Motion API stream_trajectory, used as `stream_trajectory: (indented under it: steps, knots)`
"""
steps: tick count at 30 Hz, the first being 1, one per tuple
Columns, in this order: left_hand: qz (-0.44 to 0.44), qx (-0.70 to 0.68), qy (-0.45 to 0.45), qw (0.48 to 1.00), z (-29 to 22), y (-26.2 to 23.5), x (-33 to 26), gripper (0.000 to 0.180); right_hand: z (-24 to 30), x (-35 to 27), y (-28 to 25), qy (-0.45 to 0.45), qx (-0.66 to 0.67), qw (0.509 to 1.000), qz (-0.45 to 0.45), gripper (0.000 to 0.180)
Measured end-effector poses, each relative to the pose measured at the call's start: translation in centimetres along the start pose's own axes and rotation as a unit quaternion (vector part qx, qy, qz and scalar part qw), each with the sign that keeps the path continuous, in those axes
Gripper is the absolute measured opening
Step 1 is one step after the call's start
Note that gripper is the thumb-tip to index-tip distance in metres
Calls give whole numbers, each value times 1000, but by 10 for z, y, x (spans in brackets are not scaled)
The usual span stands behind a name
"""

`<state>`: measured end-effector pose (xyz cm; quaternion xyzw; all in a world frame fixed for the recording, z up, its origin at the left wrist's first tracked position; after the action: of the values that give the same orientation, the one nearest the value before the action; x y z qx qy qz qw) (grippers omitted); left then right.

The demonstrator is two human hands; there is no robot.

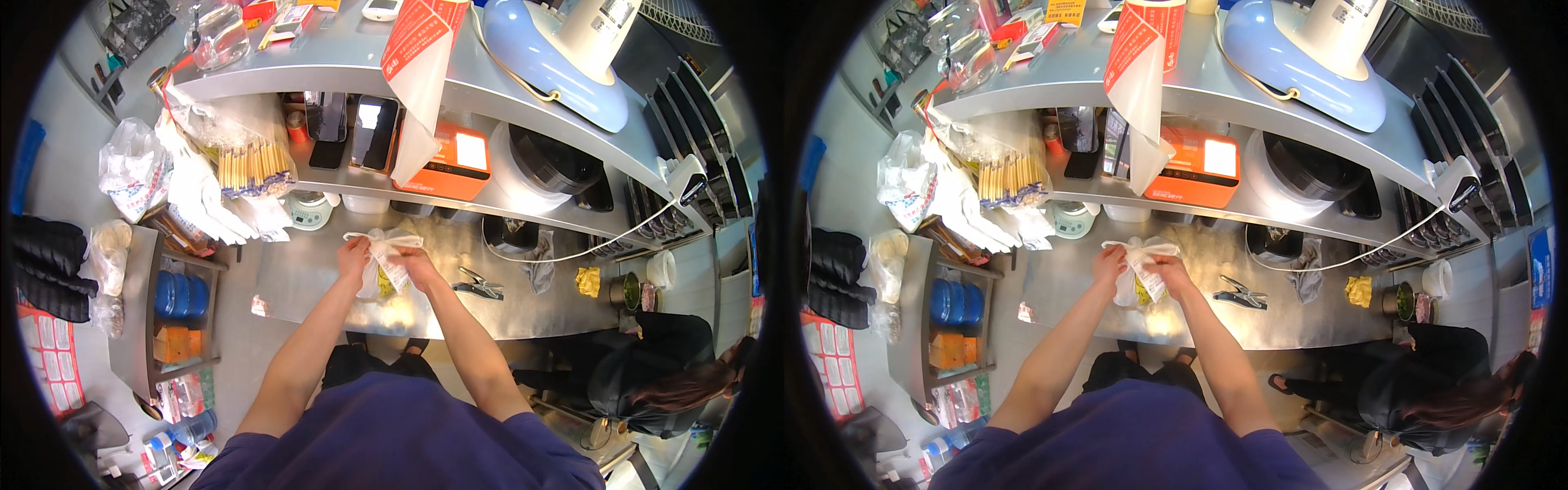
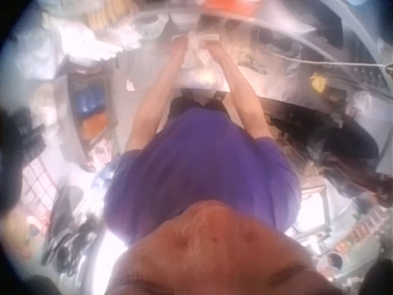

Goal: The person assembles a food order by selecting various ingredients from a refrigerated display case and placing them into a black container. They then seal the container, place it into a plastic bag, and attach a receipt to the bag.

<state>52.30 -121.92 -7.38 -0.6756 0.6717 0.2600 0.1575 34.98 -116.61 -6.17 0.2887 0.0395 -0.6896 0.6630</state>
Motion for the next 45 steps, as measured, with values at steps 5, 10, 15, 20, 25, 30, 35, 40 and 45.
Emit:
stream_trajectory:
  steps: [5, 10, 15, 20, 25, 30, 35, 40, 45]
  knots:
    - [0, -30, -31, 999, 3, -10, -13, 41, -9, -18, -12, -133, -434, 881, -136, 19]
    - [-19, 113, 230, 967, -67, -33, -45, 24, 59, -72, 5, -240, -380, 875, -181, 22]
    - [17, 95, 626, 774, -307, 20, -197, 7, 285, -188, 108, -582, -328, 720, -189, 14]
    - [134, 248, 720, 635, -467, 101, -228, 30, 431, -176, 152, -640, -414, 582, -284, 29]
    - [229, 352, 691, 588, -477, 132, -186, 34, 450, -153, 137, -504, -370, 766, -149, 29]
    - [203, 372, 703, 571, -470, 128, -180, 31, 482, -168, 153, -525, -565, 636, -11, 26]
    - [224, 366, 706, 563, -474, 132, -179, 30, 502, -175, 166, -471, -685, 556, 9, 27]
    - [194, 343, 759, 518, -474, 139, -172, 27, 494, -181, 165, -570, -700, 425, -69, 9]
    - [141, 358, 747, 543, -464, 108, -173, 27, 379, -218, 177, -666, -651, 362, 43, 10]
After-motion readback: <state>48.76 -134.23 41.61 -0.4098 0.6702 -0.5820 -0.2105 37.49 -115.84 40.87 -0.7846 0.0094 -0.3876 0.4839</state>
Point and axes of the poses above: each hand's wrist, its own x-axis towards the middle knuckle, its own y-axis out of the palm, z = x × y, the point moved 4 cm from there along x, towards the middle knuckle, and after that the axes turned 1 degree about x, right-handed, at the moved point
